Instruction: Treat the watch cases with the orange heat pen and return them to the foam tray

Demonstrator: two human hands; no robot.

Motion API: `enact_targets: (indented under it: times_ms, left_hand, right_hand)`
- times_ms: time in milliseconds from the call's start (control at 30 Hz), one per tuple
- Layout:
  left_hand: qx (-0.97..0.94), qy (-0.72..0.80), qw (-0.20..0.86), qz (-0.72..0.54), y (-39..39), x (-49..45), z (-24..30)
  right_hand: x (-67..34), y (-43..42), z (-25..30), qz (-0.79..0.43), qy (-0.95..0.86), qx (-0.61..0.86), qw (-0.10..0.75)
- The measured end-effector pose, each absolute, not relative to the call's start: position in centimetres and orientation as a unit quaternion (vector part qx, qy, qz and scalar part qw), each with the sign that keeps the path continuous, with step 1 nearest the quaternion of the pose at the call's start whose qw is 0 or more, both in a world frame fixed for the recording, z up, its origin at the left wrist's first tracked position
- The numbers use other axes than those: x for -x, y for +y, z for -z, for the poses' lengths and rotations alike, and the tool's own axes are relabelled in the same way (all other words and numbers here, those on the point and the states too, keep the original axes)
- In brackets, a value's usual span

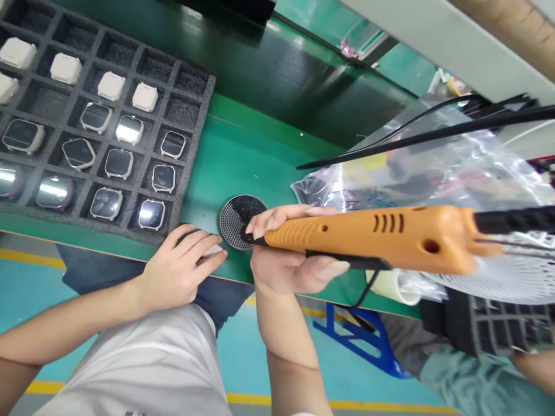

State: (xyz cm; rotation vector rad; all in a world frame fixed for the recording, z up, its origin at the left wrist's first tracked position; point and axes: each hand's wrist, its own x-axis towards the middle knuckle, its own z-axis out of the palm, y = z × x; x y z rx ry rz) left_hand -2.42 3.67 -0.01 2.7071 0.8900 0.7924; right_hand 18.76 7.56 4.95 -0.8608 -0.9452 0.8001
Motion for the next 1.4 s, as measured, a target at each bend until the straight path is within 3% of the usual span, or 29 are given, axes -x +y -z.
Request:
enact_targets:
  times_ms: [233, 1400]
  left_hand:
    - [-0.887, 0.339, 0.064, -0.308, 3.4, 1.9, 0.4]
    - [-0.877, 0.343, 0.070, -0.328, 3.6, 1.7, 0.1]
  right_hand:
    - [-18.3, 8.6, -3.8, -0.314, -0.423, 0.370, 0.765]
    - [-17.9, 9.1, -3.7, -0.287, -0.433, 0.381, 0.765]
